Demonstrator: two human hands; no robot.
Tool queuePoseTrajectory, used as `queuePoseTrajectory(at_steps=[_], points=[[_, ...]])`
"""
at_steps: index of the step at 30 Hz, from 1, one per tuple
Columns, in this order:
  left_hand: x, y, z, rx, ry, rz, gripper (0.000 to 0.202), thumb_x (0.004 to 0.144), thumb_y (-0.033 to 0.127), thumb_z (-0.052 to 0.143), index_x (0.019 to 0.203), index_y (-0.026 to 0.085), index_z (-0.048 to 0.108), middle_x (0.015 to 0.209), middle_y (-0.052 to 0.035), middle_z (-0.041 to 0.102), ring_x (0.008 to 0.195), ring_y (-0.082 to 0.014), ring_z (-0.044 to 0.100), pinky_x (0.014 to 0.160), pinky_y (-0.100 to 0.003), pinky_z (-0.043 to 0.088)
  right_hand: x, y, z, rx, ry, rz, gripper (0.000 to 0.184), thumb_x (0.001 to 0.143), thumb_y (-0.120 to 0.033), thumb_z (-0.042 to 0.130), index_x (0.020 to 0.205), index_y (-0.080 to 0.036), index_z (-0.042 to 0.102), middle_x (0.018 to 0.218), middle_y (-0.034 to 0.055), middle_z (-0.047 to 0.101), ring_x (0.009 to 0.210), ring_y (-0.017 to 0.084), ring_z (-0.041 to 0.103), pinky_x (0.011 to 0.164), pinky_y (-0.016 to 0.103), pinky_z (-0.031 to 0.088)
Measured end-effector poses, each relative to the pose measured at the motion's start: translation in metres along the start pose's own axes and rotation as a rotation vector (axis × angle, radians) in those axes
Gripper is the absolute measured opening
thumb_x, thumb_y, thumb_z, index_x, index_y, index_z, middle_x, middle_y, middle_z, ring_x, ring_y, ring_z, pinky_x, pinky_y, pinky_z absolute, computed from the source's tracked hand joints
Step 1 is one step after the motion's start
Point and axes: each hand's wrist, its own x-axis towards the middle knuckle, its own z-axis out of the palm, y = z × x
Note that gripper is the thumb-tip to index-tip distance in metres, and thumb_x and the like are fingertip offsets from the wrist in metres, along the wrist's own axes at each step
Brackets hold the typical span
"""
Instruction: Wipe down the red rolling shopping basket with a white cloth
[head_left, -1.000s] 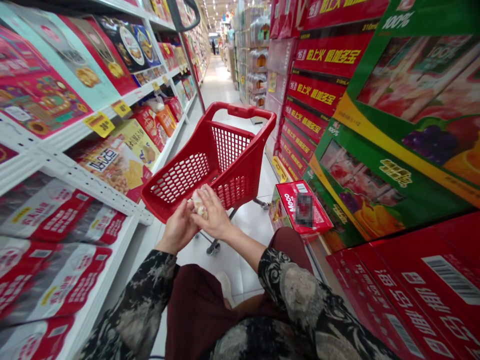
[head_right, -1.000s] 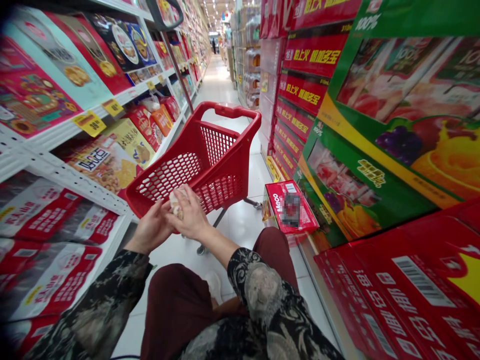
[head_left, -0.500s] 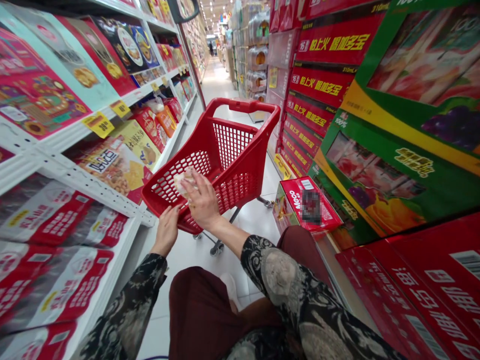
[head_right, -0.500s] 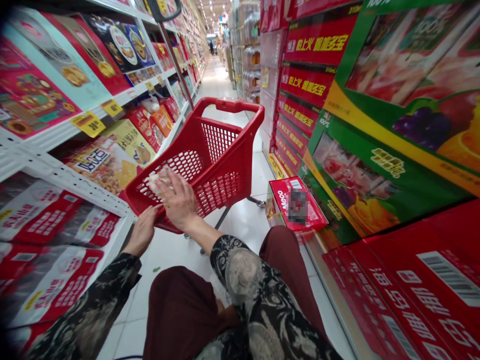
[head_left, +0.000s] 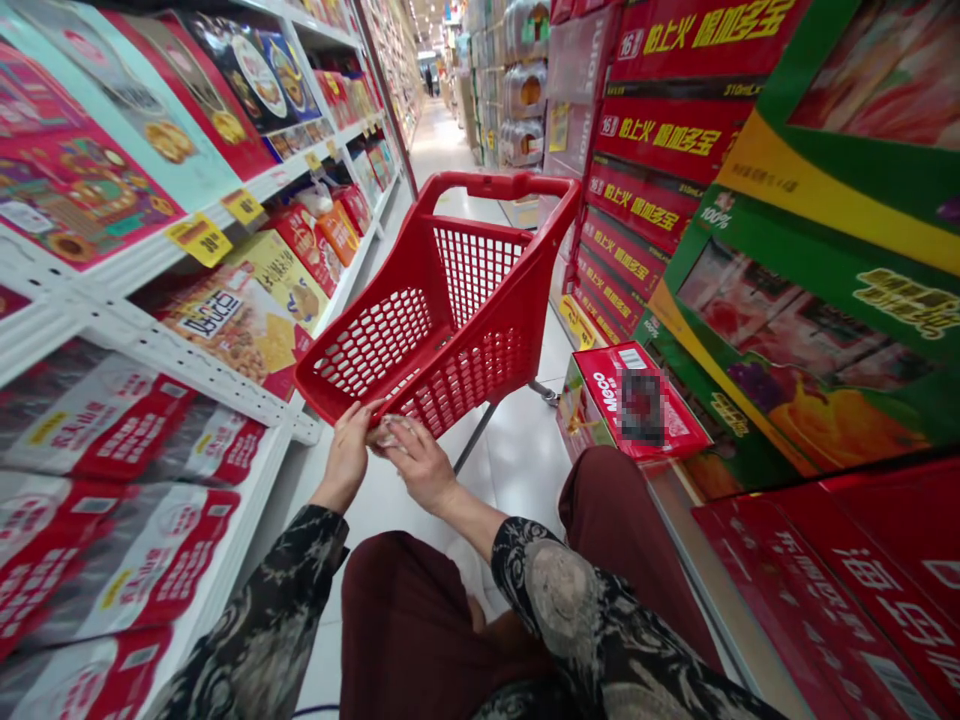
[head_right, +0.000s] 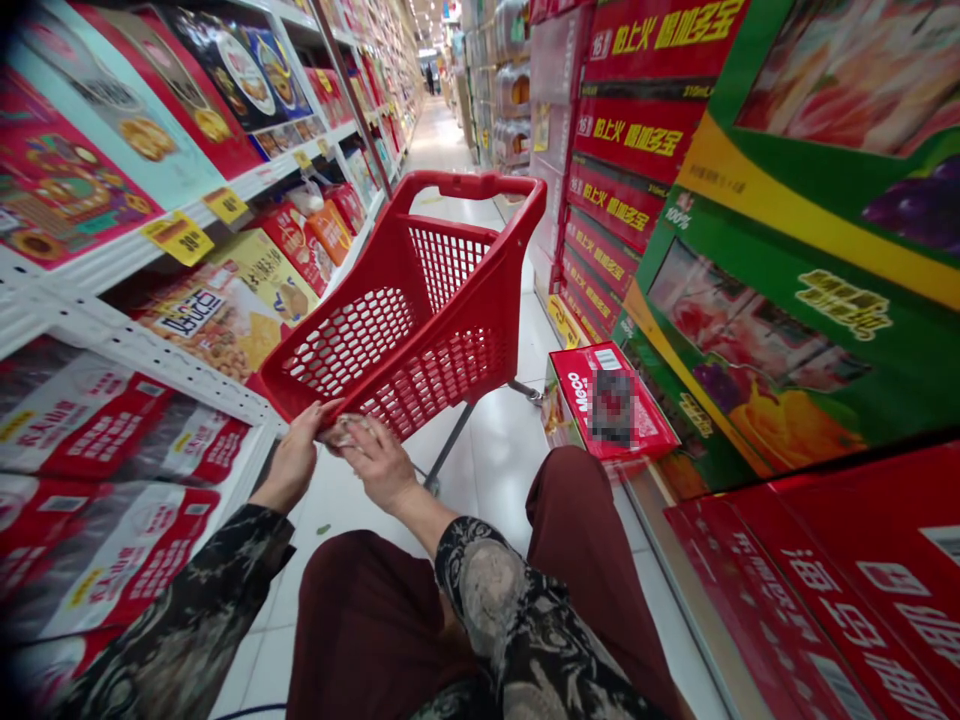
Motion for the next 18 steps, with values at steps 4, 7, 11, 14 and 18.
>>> queuePoseTrajectory(at_steps=[4, 7, 11, 14, 18], points=[[0.002, 0.006, 0.005, 0.068, -0.072, 0.035, 0.046, 0.081, 0.040, 0.027, 0.098, 0.018, 0.063, 0.119, -0.0052, 0.059, 0.123, -0.0199, 0.038, 0.109, -0.037, 0.024, -0.048, 0.013, 0.007, 0.049, -0.129, 0.098, 0.032, 0.083, -0.008, 0.049, 0.111, -0.017, 0.059, 0.129, 0.0082, 0.051, 0.128, 0.018, 0.031, 0.104, 0.037, 0.036], [0.003, 0.007, 0.010, 0.122, -0.087, 0.084, 0.043, 0.082, 0.038, 0.028, 0.098, 0.018, 0.063, 0.115, -0.0063, 0.061, 0.123, -0.0211, 0.038, 0.108, -0.038, 0.023, -0.053, 0.021, -0.008, 0.110, -0.092, 0.225, 0.039, 0.079, -0.003, 0.046, 0.115, -0.013, 0.057, 0.131, 0.0119, 0.048, 0.127, 0.018, 0.033, 0.104, 0.037, 0.036], [-0.004, 0.021, 0.016, 0.248, -0.053, 0.051, 0.037, 0.083, 0.040, 0.034, 0.096, 0.020, 0.063, 0.117, -0.0090, 0.060, 0.124, -0.0264, 0.037, 0.107, -0.050, 0.017, -0.010, 0.021, -0.044, 0.162, 0.153, 0.352, 0.047, 0.077, -0.006, 0.043, 0.123, -0.012, 0.049, 0.139, 0.0129, 0.037, 0.130, 0.020, 0.029, 0.106, 0.042, 0.031], [-0.010, 0.041, 0.021, 0.375, -0.028, 0.053, 0.034, 0.084, 0.040, 0.036, 0.100, 0.022, 0.060, 0.118, -0.0097, 0.060, 0.121, -0.0292, 0.041, 0.103, -0.061, 0.008, 0.024, 0.013, -0.053, 0.146, 0.226, 0.367, 0.050, 0.080, -0.012, 0.042, 0.130, -0.013, 0.043, 0.144, 0.0113, 0.029, 0.133, 0.021, 0.022, 0.108, 0.044, 0.026], [-0.009, 0.062, 0.027, 0.416, -0.058, 0.082, 0.038, 0.086, 0.037, 0.031, 0.109, 0.021, 0.056, 0.116, -0.0111, 0.061, 0.112, -0.0278, 0.051, 0.101, -0.057, 0.020, 0.017, 0.005, -0.025, 0.103, 0.126, 0.260, 0.045, 0.084, -0.015, 0.044, 0.129, -0.016, 0.044, 0.142, 0.0095, 0.033, 0.134, 0.019, 0.021, 0.109, 0.038, 0.027]])
